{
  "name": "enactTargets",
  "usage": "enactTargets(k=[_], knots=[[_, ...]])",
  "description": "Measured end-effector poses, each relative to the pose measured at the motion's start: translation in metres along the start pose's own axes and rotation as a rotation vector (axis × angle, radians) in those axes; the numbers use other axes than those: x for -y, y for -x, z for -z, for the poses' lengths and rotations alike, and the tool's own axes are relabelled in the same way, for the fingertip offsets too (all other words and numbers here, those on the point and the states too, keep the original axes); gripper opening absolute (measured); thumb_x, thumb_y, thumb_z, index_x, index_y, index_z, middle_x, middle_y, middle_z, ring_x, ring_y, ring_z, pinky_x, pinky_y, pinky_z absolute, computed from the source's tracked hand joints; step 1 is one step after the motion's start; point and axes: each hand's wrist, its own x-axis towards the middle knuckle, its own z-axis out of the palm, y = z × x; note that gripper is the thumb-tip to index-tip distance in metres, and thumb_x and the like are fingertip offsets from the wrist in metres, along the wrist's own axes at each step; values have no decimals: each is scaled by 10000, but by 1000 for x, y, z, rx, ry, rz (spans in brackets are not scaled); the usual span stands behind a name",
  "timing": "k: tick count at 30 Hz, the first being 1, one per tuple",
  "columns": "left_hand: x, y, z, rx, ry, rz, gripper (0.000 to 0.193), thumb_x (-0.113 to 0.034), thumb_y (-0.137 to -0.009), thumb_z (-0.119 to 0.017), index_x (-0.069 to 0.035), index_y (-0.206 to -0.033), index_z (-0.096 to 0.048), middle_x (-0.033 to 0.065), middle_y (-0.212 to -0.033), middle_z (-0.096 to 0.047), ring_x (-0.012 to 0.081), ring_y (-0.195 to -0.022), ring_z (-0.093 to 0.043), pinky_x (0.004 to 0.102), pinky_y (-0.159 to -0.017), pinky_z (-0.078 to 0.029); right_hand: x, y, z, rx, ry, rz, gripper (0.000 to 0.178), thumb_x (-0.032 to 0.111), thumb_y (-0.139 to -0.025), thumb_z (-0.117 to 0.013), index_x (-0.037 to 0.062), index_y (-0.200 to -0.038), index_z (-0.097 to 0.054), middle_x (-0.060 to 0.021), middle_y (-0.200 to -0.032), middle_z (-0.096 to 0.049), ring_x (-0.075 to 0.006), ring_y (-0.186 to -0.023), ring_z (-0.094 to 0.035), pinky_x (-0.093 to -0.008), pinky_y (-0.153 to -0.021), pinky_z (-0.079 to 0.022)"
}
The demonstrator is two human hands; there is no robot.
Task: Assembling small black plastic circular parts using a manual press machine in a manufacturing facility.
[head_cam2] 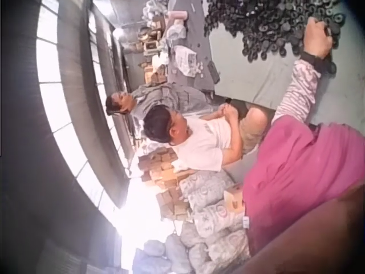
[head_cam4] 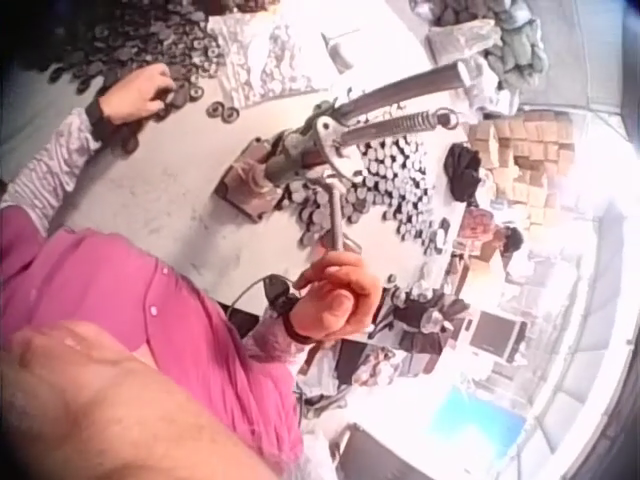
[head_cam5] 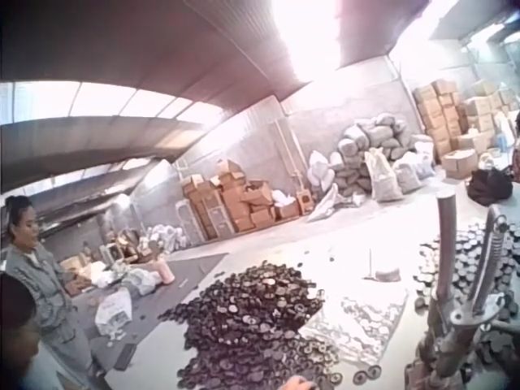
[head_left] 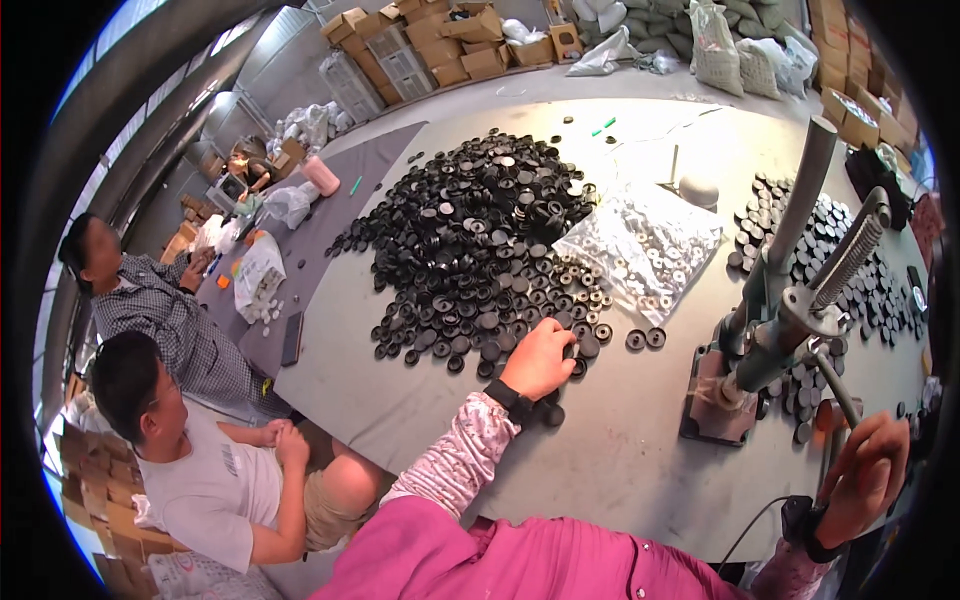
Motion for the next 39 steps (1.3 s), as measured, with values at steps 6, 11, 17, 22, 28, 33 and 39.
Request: enactTargets(k=[6, 11, 17, 22, 28, 33, 39], knots=[[0, -10, 24, 199, 75, 24, 376, -11, -783, -634, -40, -1146, -727, 165, -1124, -618, 348, -1040, -636, 390, -925, -528, -3, -18, -15, -37, -68, 13, 579, 587, -998, -563, 32, -862, -466, -100, -714, -474, -90, -448, -376, -200, -373, -273], [3, -20, 30, 263, -27, -45, 382, -42, -785, -659, -83, -1160, -718, 144, -1149, -603, 346, -1021, -640, 399, -906, -541, -4, -20, -18, -57, -55, 36, 601, 595, -987, -570, 14, -861, -485, -111, -696, -483, -94, -443, -375, -197, -356, -276], [-4, -12, 18, 236, -80, -15, 332, -85, -806, -671, -99, -1136, -708, 136, -1106, -603, 344, -1022, -642, 423, -887, -544, 6, -17, -21, -66, -60, 16, 609, 601, -985, -572, 9, -864, -491, -118, -700, -494, -96, -404, -371, -205, -352, -280], [-27, 0, 17, 186, -176, 58, 370, -114, -766, -703, -101, -1135, -668, 147, -1076, -611, 374, -980, -658, 454, -845, -553, 4, -15, -17, -58, -42, 11, 621, 614, -979, -573, 11, -859, -490, -113, -674, -499, -104, -387, -371, -220, -379, -280], [-32, -17, 11, -64, -148, 20, 245, -154, -719, -759, -46, -934, -714, 166, -948, -675, 354, -876, -673, 433, -806, -558, 3, -19, -9, -33, -113, -2, 622, 611, -984, -555, -5, -921, -497, -139, -720, -490, -111, -495, -398, -211, -342, -306], [-107, -21, -33, 109, 643, 76, 362, 4, -817, -761, -24, -1175, -719, 29, -1064, -694, 100, -889, -677, 246, -722, -592, 2, -26, -18, -6, -129, -18, 638, 635, -972, -553, -1, -931, -516, -145, -732, -513, -116, -507, -409, -223, -343, -320], [-169, -24, -104, 59, 635, -104, 329, -20, -787, -802, -22, -1110, -742, 34, -1008, -663, 85, -811, -612, 211, -666, -505, 1, -22, -17, -6, -114, 15, 581, 582, -985, -541, 6, -918, -510, -138, -721, -499, -119, -424, -374, -231, -320, -312]])
